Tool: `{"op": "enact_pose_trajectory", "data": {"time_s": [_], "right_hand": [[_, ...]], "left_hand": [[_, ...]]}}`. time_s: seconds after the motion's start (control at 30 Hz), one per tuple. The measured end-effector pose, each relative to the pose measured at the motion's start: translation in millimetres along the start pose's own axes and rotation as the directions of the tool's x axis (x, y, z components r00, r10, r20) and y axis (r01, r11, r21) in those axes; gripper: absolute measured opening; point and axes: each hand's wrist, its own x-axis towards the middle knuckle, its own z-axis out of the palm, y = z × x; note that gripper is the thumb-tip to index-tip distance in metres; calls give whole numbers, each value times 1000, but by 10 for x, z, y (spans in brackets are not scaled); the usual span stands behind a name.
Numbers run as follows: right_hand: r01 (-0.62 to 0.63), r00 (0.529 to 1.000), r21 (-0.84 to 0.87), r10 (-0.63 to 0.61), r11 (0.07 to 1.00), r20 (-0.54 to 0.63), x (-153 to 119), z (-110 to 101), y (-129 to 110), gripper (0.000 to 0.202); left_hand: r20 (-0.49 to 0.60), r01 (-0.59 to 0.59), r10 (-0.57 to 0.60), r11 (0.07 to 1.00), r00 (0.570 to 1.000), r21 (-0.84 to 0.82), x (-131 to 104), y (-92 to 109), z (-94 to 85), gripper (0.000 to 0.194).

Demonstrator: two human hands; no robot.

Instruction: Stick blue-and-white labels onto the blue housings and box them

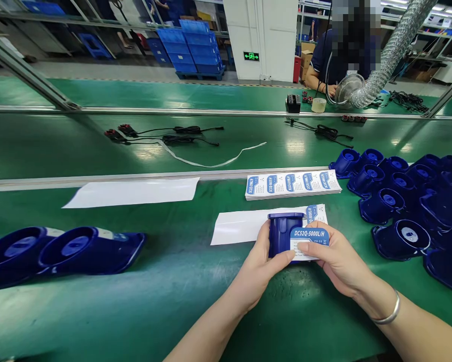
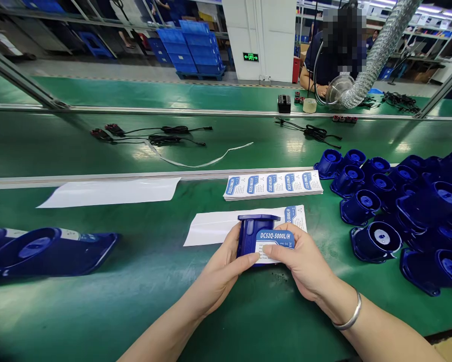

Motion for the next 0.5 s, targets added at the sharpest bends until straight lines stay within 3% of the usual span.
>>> {"op": "enact_pose_trajectory", "data": {"time_s": [0.33,0.5], "right_hand": [[-22,1000,-18,22,1000,-17,5,5,-15,41],[-7,1000,-45,8,999,21,-5,13,11,40]], "left_hand": [[1,16,-16,1000,1000,18,1,-39,-36,86],[-39,-5,4,1000,999,-3,24,-53,-7,74]]}}
